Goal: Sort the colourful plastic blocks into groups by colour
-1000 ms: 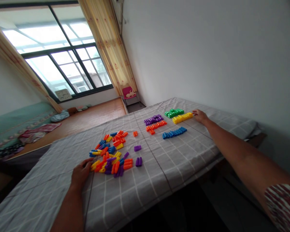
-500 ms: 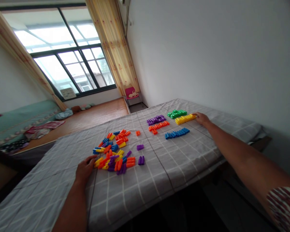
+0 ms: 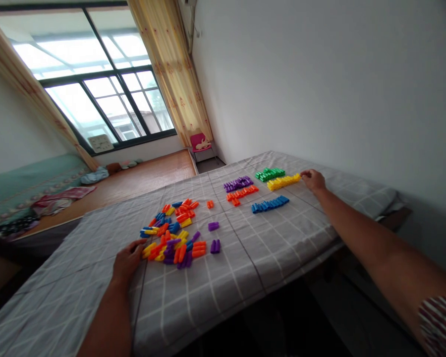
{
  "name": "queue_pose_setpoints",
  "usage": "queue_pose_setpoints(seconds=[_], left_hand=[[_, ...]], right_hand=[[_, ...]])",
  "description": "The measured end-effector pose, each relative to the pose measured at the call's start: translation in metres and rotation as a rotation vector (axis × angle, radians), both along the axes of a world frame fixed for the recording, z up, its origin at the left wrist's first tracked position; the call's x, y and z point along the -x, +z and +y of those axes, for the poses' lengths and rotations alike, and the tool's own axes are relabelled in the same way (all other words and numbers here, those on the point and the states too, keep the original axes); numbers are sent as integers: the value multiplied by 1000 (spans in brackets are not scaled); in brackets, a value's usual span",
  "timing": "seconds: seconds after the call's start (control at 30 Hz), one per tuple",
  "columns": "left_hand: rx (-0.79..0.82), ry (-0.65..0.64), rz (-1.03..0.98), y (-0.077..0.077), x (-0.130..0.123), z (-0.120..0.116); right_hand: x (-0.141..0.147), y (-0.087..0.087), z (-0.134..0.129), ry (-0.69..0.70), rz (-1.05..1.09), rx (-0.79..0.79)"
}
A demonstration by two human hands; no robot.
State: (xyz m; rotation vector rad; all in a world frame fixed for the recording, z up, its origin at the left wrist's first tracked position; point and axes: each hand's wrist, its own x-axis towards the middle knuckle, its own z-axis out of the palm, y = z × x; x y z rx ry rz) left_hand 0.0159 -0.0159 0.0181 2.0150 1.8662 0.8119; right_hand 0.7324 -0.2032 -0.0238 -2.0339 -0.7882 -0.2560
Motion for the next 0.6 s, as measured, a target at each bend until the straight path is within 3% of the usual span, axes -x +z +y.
queue_pose_setpoints(seconds=[0.1, 0.37, 0.6], left_hand=[[5, -3, 3, -3, 1, 3], [-6, -11, 28, -8, 4, 6], [-29, -15, 25, -7, 5, 5]], right_hand=[[8, 2, -3, 45, -35, 5], [-9, 4, -2, -88, -53, 83], [-11, -10, -4, -41, -82, 348]])
